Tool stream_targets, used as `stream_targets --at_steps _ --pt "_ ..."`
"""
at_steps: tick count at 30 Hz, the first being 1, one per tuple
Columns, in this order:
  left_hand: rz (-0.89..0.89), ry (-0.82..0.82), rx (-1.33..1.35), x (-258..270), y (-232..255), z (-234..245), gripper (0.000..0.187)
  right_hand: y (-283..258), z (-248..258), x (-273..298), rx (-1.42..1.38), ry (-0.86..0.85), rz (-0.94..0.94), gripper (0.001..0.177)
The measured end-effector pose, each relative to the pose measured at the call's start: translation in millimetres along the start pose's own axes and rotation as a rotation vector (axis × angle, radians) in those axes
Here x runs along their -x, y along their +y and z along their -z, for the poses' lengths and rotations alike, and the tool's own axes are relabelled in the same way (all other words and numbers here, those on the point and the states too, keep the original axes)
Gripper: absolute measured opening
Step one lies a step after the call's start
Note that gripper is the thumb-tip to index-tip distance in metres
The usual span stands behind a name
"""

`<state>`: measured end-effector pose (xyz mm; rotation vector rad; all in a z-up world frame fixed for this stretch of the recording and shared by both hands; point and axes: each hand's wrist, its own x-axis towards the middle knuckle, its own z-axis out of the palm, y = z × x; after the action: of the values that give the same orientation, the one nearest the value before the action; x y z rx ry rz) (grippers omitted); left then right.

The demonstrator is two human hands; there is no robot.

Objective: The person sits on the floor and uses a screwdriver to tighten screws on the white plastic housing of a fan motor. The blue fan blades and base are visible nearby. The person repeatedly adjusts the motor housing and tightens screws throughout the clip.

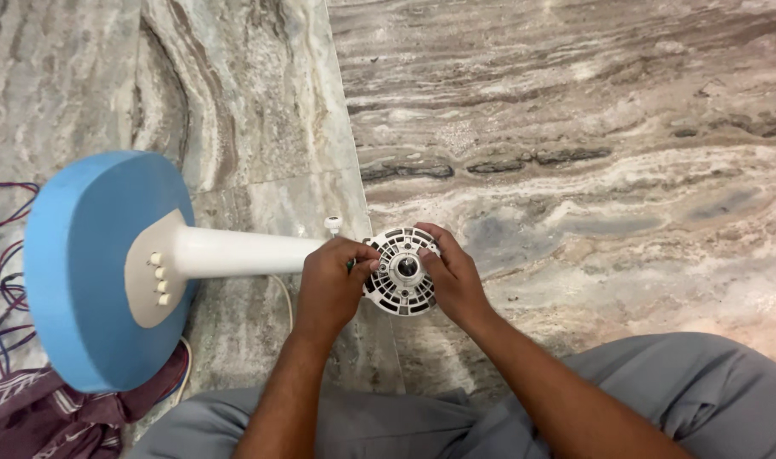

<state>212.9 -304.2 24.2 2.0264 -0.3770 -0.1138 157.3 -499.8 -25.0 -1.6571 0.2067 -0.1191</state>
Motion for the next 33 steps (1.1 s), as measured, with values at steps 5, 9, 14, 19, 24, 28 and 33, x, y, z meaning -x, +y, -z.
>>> stream_targets --at_steps 5,9,14,19,24,28,33 --pt "-0.019 -0.046 -0.055 -3 1 4 0.01 -8 -2 6 0.069 0.017 0.009 0.041" --pt "0.098 -0.116 -0.074 -2 10 8 0.007 -16 0 7 0.129 -0.028 -0.019 0.042" --pt "0.114 -0.163 -0.126 1 18 11 0.008 -37 18 9 0.359 -0.248 -0.046 0.062" --pt "0.086 -0.166 -0.128 4 18 11 0.009 -60 23 15 0.603 -0.389 0.094 0.117" --pt "0.059 -0.196 -0.181 4 17 11 0.01 -73 6 14 0.859 -0.4 -0.031 0.153" --pt "-0.028 -0.171 -0.272 6 17 8 0.009 -68 3 13 0.876 -0.362 -0.026 0.155" --pt "-0.073 -0.164 -0.266 7 14 5 0.009 -56 6 12 0.81 -0.328 0.137 0.15"
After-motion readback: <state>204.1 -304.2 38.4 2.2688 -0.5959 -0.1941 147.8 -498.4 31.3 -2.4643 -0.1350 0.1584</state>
